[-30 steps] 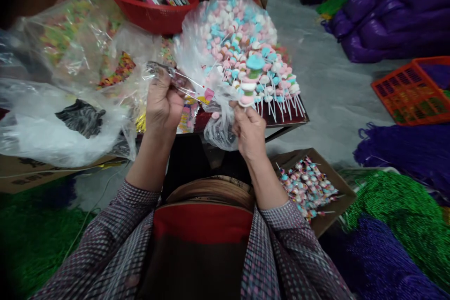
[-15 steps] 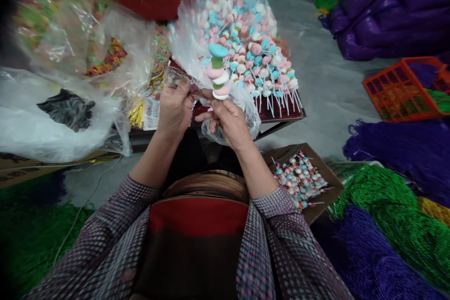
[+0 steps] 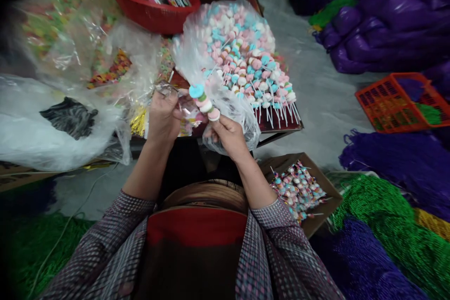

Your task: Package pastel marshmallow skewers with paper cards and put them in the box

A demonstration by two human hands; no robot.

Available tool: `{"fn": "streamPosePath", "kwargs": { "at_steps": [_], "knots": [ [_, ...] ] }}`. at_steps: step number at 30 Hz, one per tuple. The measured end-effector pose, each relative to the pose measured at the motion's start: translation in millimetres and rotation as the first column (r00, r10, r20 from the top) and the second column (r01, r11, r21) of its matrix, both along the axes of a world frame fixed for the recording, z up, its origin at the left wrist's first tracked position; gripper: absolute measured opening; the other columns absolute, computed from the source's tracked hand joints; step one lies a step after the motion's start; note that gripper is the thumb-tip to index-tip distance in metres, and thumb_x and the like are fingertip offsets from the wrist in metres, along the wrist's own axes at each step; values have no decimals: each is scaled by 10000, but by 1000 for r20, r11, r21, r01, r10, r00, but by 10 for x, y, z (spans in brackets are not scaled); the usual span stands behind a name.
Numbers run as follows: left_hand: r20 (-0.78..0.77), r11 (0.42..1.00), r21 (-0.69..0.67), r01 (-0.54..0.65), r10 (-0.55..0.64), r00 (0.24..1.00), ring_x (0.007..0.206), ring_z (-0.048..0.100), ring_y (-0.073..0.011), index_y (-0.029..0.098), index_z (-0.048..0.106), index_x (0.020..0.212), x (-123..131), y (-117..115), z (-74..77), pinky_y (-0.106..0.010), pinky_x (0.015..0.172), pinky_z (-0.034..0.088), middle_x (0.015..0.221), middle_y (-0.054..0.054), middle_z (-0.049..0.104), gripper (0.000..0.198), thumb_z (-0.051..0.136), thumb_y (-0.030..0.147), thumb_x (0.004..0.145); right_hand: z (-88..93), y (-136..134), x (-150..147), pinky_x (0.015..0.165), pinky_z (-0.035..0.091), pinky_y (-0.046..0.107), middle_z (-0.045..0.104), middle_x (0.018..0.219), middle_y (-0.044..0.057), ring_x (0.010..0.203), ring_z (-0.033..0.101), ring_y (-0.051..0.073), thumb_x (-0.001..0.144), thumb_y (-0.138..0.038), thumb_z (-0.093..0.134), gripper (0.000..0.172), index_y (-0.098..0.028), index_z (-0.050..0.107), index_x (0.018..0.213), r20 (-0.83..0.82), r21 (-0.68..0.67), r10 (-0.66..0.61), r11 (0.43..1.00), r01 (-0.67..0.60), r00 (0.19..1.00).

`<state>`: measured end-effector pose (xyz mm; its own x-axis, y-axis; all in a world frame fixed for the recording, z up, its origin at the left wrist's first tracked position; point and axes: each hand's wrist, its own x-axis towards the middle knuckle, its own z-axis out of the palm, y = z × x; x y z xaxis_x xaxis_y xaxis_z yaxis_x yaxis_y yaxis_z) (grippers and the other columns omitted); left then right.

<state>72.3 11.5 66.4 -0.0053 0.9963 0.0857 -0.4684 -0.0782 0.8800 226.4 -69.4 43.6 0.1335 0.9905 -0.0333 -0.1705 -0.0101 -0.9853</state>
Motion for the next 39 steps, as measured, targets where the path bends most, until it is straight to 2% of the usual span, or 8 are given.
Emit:
{"fn": "streamPosePath", "kwargs": {
  "at_steps": [4,9,13,16,18,22,32,39],
  "knots": [
    [-64,998,-56,-42,39,997,538,568,-85,244,579,874,-235,-26,112,-206,513,490,662,52,609,168,726,232,792,-23,-68,43,460,337,226,681,638,-8,474,486,71,849,-606,733,414,-198,794,890,95,-7,15,1000,-15,995],
    [-253,995,-98,16,-41,967,385,323,-75,232,557,725,-313,-118,59,-242,382,285,496,61,388,442,529,607,957,-13,-111,66,458,271,241,661,651,-13,450,364,54,829,-669,712,494,-181,731,756,159,-13,-6,1000,8,987],
    [-565,999,33,9,12,825,460,423,-80,204,538,598,-303,-181,-7,-233,450,344,506,34,464,564,557,655,935,8,-152,139,482,266,241,563,571,-28,497,363,75,828,-704,684,545,-179,686,682,267,-5,-28,1000,31,963],
    [-672,969,192,156,14,740,515,471,-72,210,712,961,-273,-201,-21,-214,510,402,637,47,594,333,698,534,889,35,-201,194,544,343,246,569,563,-26,530,423,88,859,-664,673,530,-182,660,640,365,24,-44,999,38,930],
    [-713,933,275,234,35,700,562,527,-75,224,683,1214,-234,-197,-27,-216,576,465,765,31,693,432,717,506,888,42,-235,213,589,387,252,577,562,-23,548,463,95,886,-605,667,507,-183,633,606,420,34,-48,999,37,906],
    [-764,870,404,281,152,627,804,688,-125,212,755,1091,-166,-162,-48,-260,769,557,936,-33,793,357,659,520,937,28,-299,223,595,408,255,590,572,-31,549,498,101,900,-461,649,345,-184,685,697,479,43,-50,999,34,877],
    [-750,803,537,259,314,582,856,739,-139,242,788,1011,-152,-134,-197,-292,811,588,948,-25,820,295,554,422,1020,128,-358,245,626,403,260,562,582,-38,565,471,100,975,-349,529,334,-191,658,710,467,-19,82,996,-82,880],
    [-697,938,343,55,215,684,825,700,-133,264,747,1051,-108,-168,-270,-262,794,568,935,-3,788,231,673,453,940,105,-339,219,545,342,253,611,612,-20,570,472,110,927,-619,611,450,-200,751,841,357,-44,90,996,-80,930]
  ]
}}
